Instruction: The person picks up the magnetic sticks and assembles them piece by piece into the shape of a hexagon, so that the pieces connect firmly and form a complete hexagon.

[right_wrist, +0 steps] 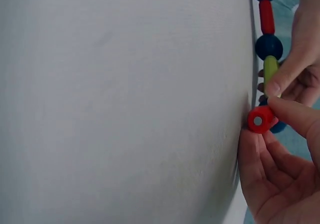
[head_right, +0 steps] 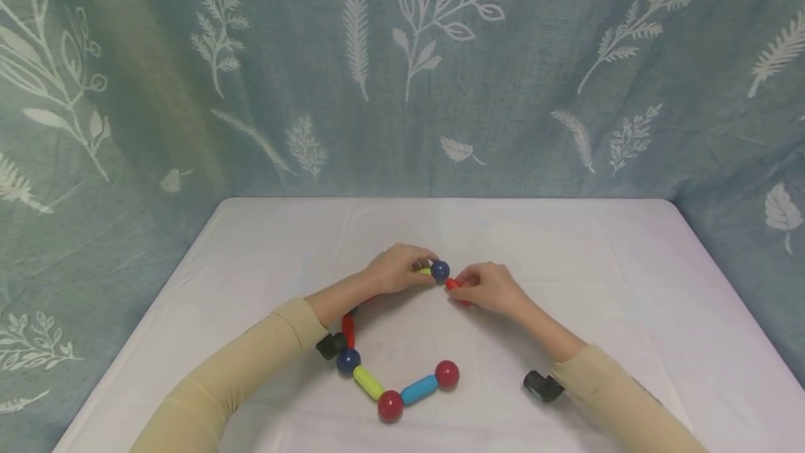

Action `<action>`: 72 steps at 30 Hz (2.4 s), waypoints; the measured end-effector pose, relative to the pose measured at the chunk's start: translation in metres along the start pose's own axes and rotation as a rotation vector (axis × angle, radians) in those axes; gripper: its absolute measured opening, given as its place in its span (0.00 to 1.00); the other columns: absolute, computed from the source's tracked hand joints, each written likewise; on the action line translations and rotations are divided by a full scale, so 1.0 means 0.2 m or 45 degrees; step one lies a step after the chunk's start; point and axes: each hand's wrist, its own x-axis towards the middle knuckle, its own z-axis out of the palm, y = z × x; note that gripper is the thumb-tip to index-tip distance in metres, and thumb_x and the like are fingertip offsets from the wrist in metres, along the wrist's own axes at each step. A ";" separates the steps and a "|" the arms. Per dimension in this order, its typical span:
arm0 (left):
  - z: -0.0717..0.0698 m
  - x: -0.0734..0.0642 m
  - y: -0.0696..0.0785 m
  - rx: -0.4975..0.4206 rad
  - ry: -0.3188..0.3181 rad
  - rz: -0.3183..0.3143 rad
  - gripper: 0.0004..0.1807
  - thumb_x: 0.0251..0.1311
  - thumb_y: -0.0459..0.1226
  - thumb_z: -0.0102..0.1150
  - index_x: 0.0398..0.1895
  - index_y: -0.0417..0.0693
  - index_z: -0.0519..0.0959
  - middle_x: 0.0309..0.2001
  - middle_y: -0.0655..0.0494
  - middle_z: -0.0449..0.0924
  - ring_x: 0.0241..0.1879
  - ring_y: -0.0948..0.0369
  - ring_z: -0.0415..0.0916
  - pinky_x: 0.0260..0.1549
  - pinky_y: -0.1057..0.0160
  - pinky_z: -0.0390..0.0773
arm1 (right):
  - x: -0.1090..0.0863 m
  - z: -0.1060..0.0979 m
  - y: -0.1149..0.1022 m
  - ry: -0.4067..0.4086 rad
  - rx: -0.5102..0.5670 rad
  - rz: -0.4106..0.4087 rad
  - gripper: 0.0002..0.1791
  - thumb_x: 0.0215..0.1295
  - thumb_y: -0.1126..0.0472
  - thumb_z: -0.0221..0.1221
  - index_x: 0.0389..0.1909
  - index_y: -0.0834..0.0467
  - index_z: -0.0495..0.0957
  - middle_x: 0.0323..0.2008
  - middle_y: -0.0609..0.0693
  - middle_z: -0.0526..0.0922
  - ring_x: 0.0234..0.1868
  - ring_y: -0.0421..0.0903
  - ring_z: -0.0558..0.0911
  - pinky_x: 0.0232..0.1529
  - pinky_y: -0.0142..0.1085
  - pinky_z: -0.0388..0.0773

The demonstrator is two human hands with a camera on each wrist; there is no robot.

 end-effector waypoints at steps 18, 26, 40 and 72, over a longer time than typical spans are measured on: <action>0.05 -0.30 0.25 0.043 -0.123 0.110 0.28 0.61 0.53 0.63 0.59 0.47 0.74 0.52 0.57 0.77 0.49 0.64 0.74 0.47 0.68 0.75 | 0.06 0.03 -0.02 0.071 -0.096 -0.257 0.22 0.61 0.55 0.66 0.51 0.64 0.76 0.37 0.52 0.79 0.35 0.45 0.76 0.33 0.36 0.74; 0.20 -0.47 0.36 0.193 -0.322 0.211 0.28 0.56 0.58 0.64 0.52 0.51 0.78 0.38 0.65 0.74 0.34 0.71 0.68 0.30 0.74 0.72 | 0.10 0.05 -0.05 0.054 -0.082 -0.330 0.20 0.62 0.57 0.66 0.54 0.59 0.77 0.41 0.52 0.80 0.36 0.45 0.78 0.32 0.36 0.76; 0.14 -0.47 0.26 0.405 -0.234 0.301 0.24 0.61 0.44 0.65 0.61 0.56 0.76 0.49 0.61 0.78 0.48 0.67 0.73 0.46 0.70 0.74 | 0.02 -0.11 0.09 0.122 -0.158 -0.014 0.24 0.60 0.51 0.66 0.46 0.67 0.75 0.35 0.55 0.78 0.31 0.47 0.76 0.29 0.36 0.74; 0.23 -0.45 0.20 -0.143 0.055 -0.017 0.20 0.55 0.53 0.68 0.43 0.51 0.83 0.33 0.68 0.79 0.30 0.71 0.70 0.32 0.75 0.72 | -0.13 -0.04 0.08 -0.141 -0.291 -0.845 0.14 0.57 0.63 0.69 0.41 0.42 0.83 0.46 0.41 0.74 0.50 0.43 0.67 0.49 0.39 0.73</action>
